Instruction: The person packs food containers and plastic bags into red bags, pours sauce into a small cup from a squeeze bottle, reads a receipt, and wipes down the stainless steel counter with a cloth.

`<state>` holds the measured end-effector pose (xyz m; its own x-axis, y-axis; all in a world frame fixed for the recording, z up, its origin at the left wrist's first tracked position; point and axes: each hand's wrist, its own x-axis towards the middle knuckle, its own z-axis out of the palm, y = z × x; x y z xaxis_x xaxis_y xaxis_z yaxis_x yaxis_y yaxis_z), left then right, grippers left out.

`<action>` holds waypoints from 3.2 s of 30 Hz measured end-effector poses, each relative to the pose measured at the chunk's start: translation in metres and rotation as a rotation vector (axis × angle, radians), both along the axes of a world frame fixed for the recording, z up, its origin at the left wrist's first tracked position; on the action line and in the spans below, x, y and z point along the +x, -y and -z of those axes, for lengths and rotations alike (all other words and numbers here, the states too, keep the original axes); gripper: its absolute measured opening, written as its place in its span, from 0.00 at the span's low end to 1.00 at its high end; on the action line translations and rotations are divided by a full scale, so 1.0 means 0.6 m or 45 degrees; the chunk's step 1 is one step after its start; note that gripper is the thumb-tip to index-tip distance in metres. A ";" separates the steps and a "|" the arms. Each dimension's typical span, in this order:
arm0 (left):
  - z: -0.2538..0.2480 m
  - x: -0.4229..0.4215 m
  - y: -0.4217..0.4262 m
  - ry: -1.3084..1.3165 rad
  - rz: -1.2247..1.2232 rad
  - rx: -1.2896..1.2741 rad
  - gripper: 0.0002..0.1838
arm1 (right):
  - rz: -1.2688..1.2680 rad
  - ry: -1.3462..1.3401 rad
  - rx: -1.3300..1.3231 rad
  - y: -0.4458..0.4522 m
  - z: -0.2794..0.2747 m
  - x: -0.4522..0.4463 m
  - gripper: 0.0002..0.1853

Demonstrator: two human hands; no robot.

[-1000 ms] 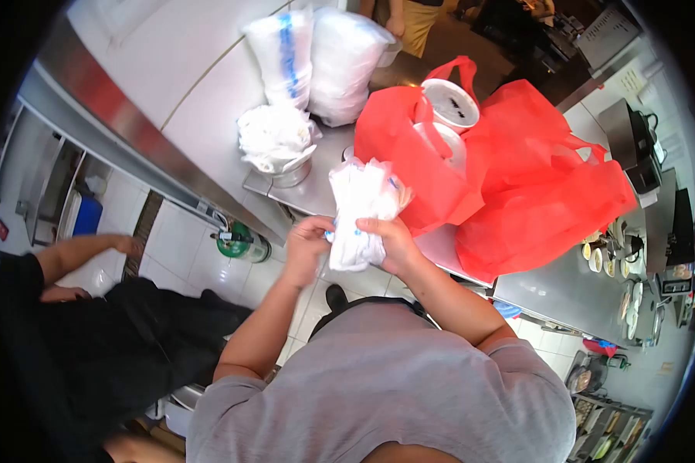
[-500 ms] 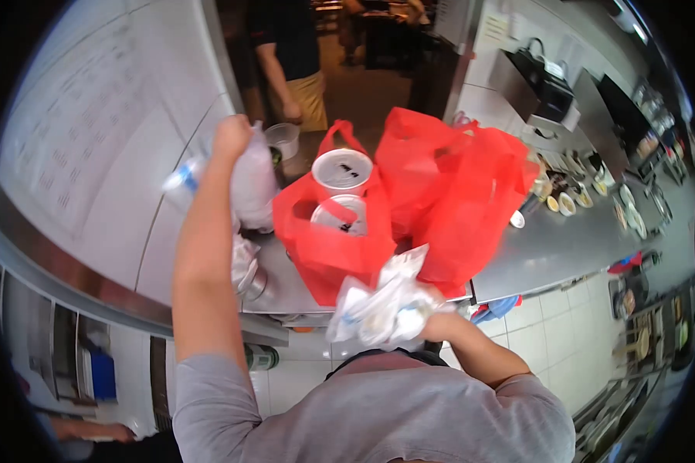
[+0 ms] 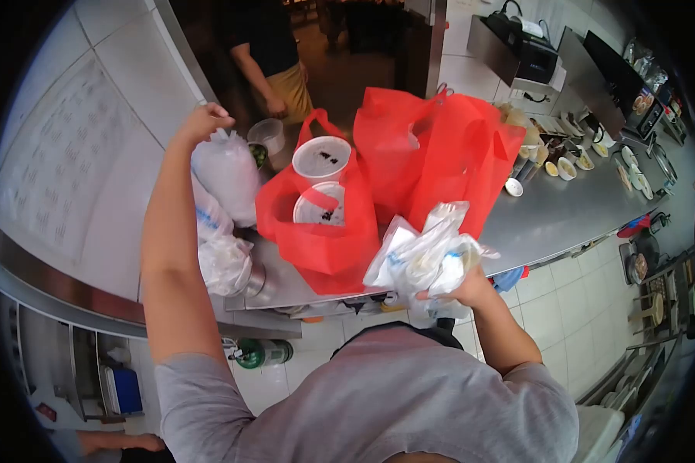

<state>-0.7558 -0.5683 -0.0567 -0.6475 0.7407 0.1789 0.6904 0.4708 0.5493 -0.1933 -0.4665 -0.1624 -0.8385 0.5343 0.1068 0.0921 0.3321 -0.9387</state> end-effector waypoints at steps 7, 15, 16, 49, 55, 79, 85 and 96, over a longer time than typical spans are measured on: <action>0.017 -0.042 0.016 -0.248 -0.018 -0.353 0.15 | 0.098 -0.072 0.062 -0.001 0.001 0.029 0.41; 0.007 0.041 0.013 0.199 -0.096 -0.225 0.25 | 0.089 -0.097 -0.013 0.011 -0.024 0.052 0.36; 0.011 0.067 0.004 0.140 -0.117 -0.200 0.19 | 0.072 -0.155 -0.015 0.010 -0.019 0.057 0.36; -0.046 0.107 0.093 -0.714 -0.397 1.334 0.21 | 0.435 -0.475 -0.538 0.003 0.026 0.130 0.38; 0.259 0.203 0.144 0.714 -0.508 1.454 0.10 | 0.006 -0.679 -0.286 0.006 -0.147 -0.119 0.43; 0.392 0.101 0.046 1.300 -0.828 1.711 0.10 | -0.333 -0.634 -0.105 0.098 -0.424 -0.730 0.12; 0.399 0.072 0.027 1.284 -0.780 1.538 0.13 | -0.234 -0.824 -0.153 0.095 -0.424 -0.735 0.16; 0.118 0.389 0.143 0.905 0.037 1.827 0.47 | 0.223 -1.413 0.457 -0.066 -0.560 -0.382 0.19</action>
